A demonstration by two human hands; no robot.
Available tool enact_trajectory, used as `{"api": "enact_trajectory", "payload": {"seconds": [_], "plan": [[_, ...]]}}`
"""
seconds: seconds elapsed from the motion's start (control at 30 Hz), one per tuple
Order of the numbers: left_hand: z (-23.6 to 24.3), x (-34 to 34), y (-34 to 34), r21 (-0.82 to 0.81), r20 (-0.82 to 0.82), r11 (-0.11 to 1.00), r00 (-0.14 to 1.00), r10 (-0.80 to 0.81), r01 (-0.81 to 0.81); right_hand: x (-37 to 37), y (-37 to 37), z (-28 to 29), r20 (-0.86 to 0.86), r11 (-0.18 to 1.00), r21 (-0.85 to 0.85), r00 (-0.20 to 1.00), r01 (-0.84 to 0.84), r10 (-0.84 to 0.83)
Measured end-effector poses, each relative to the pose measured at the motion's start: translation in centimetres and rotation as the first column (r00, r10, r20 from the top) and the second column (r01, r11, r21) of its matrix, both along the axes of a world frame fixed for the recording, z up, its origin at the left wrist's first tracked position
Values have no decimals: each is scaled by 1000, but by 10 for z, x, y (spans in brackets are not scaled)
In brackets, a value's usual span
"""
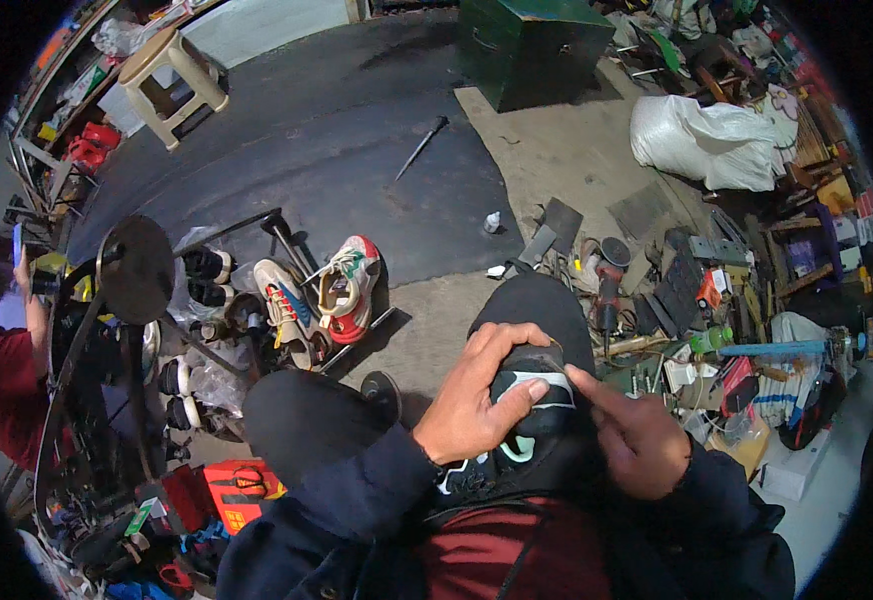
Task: The person sits on the floor and uses a needle and thread to stitch the upper of a black sneaker. They repeatedly pull the thread through the shoe's material, occasionally adjusting the shoe's position on their lap.
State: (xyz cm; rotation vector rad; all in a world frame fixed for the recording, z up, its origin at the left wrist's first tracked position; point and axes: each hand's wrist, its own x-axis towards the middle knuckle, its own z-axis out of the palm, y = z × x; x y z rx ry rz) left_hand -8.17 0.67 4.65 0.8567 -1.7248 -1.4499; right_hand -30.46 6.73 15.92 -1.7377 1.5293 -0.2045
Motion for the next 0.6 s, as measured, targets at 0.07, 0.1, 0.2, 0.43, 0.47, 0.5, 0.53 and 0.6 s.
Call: {"api": "enact_trajectory", "payload": {"seconds": [0.07,0.1,0.2,0.43,0.47,0.5,0.53,0.6], "plan": [[1,-2,2,0,21,1000,1000,15,-15,2,1,-4,92,998,11,993,69,-70],[1,-2,2,1,36,1000,999,23,-23,4,3,-6,113,991,52,986,120,-125],[0,1,-2,15,15,1000,1000,23,-23,11,4,-21,173,986,-30,973,161,-154],[-5,5,0,83,-69,996,997,25,-19,2,-20,-45,52,957,-229,979,-179,196],[-6,6,2,113,-89,994,996,2,8,0,-18,-42,62,958,-222,978,-182,200],[-6,5,1,187,-128,982,991,23,1,-2,-17,-39,74,960,-211,976,-184,204],[-6,4,3,257,-168,966,985,45,-1,-5,-14,-34,34,967,-177,981,-185,194],[-6,3,3,330,-211,944,974,77,-3,-10,-10,-24,-78,983,-42,981,-180,176]]}}
